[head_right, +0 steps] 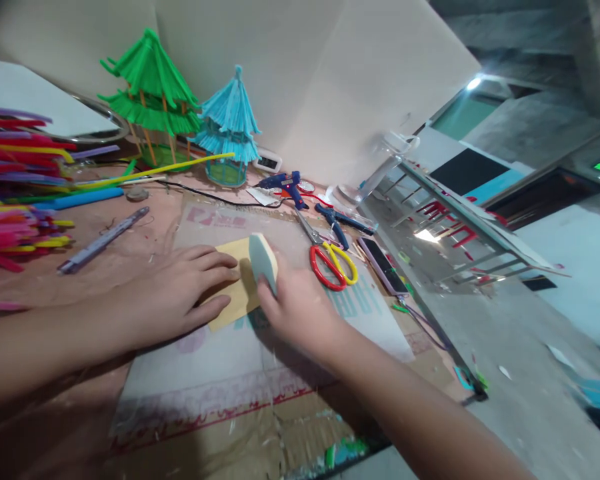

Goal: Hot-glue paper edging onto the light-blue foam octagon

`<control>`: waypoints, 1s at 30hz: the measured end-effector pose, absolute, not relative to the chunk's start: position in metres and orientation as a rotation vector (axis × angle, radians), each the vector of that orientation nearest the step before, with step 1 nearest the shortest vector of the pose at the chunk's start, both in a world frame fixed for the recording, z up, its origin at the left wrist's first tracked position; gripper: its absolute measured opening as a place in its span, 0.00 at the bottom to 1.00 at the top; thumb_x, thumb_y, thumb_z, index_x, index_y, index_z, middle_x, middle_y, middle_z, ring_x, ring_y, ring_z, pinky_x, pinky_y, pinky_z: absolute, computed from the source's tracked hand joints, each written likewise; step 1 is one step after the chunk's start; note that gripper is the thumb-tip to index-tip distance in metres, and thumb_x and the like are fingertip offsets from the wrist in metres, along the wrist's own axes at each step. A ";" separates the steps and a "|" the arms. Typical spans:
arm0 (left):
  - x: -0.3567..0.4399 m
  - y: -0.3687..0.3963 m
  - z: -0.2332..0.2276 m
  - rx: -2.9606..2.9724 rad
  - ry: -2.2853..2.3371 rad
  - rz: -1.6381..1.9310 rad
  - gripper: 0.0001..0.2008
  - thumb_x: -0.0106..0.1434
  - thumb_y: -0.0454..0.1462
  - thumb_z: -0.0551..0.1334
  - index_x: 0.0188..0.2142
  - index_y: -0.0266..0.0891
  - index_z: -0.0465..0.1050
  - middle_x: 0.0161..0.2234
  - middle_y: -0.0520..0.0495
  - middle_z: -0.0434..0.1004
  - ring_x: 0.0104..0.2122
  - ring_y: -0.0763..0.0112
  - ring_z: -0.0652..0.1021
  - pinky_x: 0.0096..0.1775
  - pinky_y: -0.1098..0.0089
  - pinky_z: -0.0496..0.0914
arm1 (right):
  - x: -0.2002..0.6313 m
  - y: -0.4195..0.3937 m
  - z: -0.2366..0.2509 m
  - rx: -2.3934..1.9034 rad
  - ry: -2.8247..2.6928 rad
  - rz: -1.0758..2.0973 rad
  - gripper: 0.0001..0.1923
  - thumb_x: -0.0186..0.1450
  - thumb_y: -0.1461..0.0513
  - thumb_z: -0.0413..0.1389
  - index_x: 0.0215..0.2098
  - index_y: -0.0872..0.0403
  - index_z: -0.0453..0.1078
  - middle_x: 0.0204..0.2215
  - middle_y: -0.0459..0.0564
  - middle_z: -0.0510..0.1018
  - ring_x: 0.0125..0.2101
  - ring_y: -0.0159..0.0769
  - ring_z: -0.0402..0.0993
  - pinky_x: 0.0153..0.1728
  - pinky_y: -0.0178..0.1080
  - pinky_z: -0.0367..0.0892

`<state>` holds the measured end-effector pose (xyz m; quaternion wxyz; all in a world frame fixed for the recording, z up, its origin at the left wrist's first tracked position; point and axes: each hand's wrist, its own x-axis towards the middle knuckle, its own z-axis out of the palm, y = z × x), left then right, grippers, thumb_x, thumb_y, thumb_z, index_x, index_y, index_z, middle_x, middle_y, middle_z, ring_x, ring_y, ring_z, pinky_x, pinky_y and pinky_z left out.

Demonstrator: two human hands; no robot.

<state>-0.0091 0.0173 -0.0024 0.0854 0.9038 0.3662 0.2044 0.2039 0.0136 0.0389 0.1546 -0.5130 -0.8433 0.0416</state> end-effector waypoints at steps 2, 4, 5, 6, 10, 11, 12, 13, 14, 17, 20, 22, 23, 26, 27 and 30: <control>-0.009 0.018 -0.001 2.696 1.076 0.601 0.16 0.69 0.43 0.55 0.50 0.40 0.75 0.52 0.41 0.76 0.52 0.54 0.72 0.55 0.52 0.66 | 0.207 0.009 0.037 -1.490 -2.387 0.097 0.17 0.68 0.58 0.48 0.53 0.54 0.68 0.33 0.54 0.79 0.28 0.43 0.72 0.31 0.41 0.64; -0.008 0.019 -0.002 2.695 1.079 0.602 0.16 0.68 0.43 0.55 0.50 0.40 0.75 0.52 0.41 0.76 0.52 0.53 0.72 0.55 0.52 0.66 | 0.202 0.024 0.033 -1.504 -2.380 0.049 0.19 0.68 0.58 0.48 0.55 0.55 0.67 0.37 0.57 0.80 0.31 0.46 0.74 0.34 0.43 0.65; -0.008 0.019 -0.002 2.693 1.086 0.607 0.16 0.68 0.43 0.55 0.49 0.40 0.75 0.52 0.41 0.76 0.52 0.53 0.72 0.55 0.51 0.66 | 0.198 0.036 0.031 -1.516 -2.379 0.014 0.19 0.68 0.58 0.47 0.54 0.57 0.67 0.37 0.59 0.80 0.32 0.47 0.75 0.35 0.44 0.65; -0.008 0.019 -0.003 2.690 1.094 0.610 0.16 0.68 0.43 0.55 0.49 0.40 0.75 0.52 0.41 0.76 0.52 0.53 0.72 0.55 0.51 0.66 | 0.193 0.049 0.031 -1.550 -2.347 -0.007 0.20 0.68 0.59 0.47 0.54 0.59 0.67 0.37 0.60 0.80 0.33 0.49 0.75 0.36 0.45 0.66; -0.009 0.018 -0.004 2.685 1.103 0.613 0.17 0.69 0.42 0.54 0.50 0.38 0.75 0.53 0.40 0.75 0.53 0.53 0.72 0.55 0.52 0.66 | 0.187 0.059 0.039 -1.562 -2.346 0.016 0.19 0.67 0.60 0.48 0.54 0.58 0.68 0.40 0.61 0.81 0.37 0.50 0.76 0.38 0.44 0.66; -0.009 0.017 -0.003 2.687 1.101 0.614 0.17 0.69 0.42 0.54 0.50 0.38 0.75 0.53 0.40 0.75 0.53 0.53 0.72 0.55 0.51 0.66 | 0.191 0.049 0.040 -1.534 -2.382 0.046 0.18 0.67 0.60 0.48 0.52 0.57 0.69 0.39 0.60 0.81 0.36 0.49 0.76 0.37 0.44 0.66; -0.009 0.017 -0.003 2.690 1.092 0.614 0.17 0.69 0.42 0.55 0.50 0.39 0.75 0.53 0.41 0.75 0.53 0.53 0.72 0.55 0.51 0.66 | 0.195 0.037 0.041 -1.500 -2.413 0.107 0.17 0.68 0.59 0.48 0.52 0.56 0.69 0.39 0.59 0.81 0.35 0.48 0.76 0.36 0.43 0.66; -0.009 0.016 -0.002 2.691 1.078 0.615 0.17 0.68 0.42 0.55 0.51 0.39 0.75 0.53 0.41 0.75 0.53 0.53 0.72 0.56 0.51 0.66 | 0.200 0.025 0.041 -1.493 -2.413 0.131 0.17 0.68 0.58 0.48 0.51 0.55 0.69 0.38 0.58 0.81 0.33 0.46 0.76 0.34 0.42 0.66; -0.009 0.016 -0.001 2.691 1.066 0.612 0.16 0.68 0.42 0.55 0.50 0.40 0.75 0.53 0.41 0.76 0.54 0.53 0.72 0.56 0.51 0.65 | 0.204 0.016 0.039 -1.497 -2.417 0.146 0.17 0.68 0.57 0.49 0.51 0.55 0.69 0.37 0.57 0.81 0.32 0.45 0.75 0.33 0.42 0.66; -0.009 0.018 0.000 2.668 1.078 0.600 0.16 0.67 0.42 0.56 0.50 0.40 0.75 0.53 0.41 0.75 0.54 0.52 0.72 0.55 0.51 0.65 | 0.210 0.022 0.032 -1.509 -2.328 0.148 0.19 0.67 0.57 0.49 0.53 0.55 0.69 0.36 0.56 0.81 0.32 0.45 0.75 0.35 0.43 0.67; -0.014 0.027 -0.003 2.615 1.158 0.607 0.18 0.67 0.44 0.56 0.52 0.40 0.74 0.55 0.40 0.74 0.55 0.51 0.71 0.56 0.49 0.64 | 0.212 0.065 0.029 -1.607 -2.070 0.262 0.20 0.66 0.57 0.51 0.53 0.56 0.68 0.40 0.57 0.80 0.37 0.44 0.76 0.40 0.43 0.68; -0.022 0.038 -0.005 2.546 1.250 0.665 0.20 0.67 0.45 0.56 0.53 0.39 0.73 0.56 0.39 0.74 0.57 0.49 0.70 0.59 0.47 0.60 | 0.218 0.095 0.031 -1.646 -2.009 0.315 0.18 0.68 0.55 0.49 0.50 0.57 0.70 0.32 0.55 0.81 0.29 0.42 0.75 0.34 0.42 0.69; -0.026 0.045 -0.006 2.483 1.291 0.708 0.20 0.67 0.45 0.57 0.53 0.38 0.74 0.57 0.38 0.73 0.59 0.49 0.69 0.60 0.47 0.58 | 0.224 0.105 0.033 -1.667 -1.998 0.345 0.18 0.68 0.53 0.50 0.47 0.57 0.71 0.28 0.53 0.80 0.26 0.41 0.74 0.32 0.42 0.69; -0.040 0.067 -0.005 2.417 1.355 0.729 0.22 0.67 0.47 0.56 0.54 0.37 0.73 0.59 0.36 0.72 0.60 0.47 0.67 0.61 0.44 0.56 | 0.245 0.115 0.045 -1.741 -1.955 0.351 0.24 0.64 0.50 0.58 0.49 0.62 0.71 0.26 0.57 0.79 0.24 0.44 0.74 0.31 0.44 0.68; -0.043 0.074 -0.004 2.403 1.339 0.722 0.22 0.67 0.47 0.56 0.54 0.37 0.74 0.59 0.37 0.72 0.60 0.49 0.67 0.61 0.45 0.56 | 0.252 0.112 0.050 -1.764 -1.931 0.304 0.29 0.62 0.50 0.60 0.52 0.63 0.69 0.29 0.61 0.80 0.27 0.48 0.76 0.33 0.46 0.69; -0.052 0.090 0.001 2.348 1.232 0.689 0.21 0.65 0.48 0.58 0.51 0.40 0.77 0.59 0.41 0.74 0.60 0.54 0.69 0.63 0.52 0.57 | 0.256 0.091 0.065 -1.712 -1.934 0.107 0.33 0.62 0.51 0.61 0.59 0.62 0.66 0.40 0.66 0.81 0.39 0.54 0.77 0.42 0.51 0.67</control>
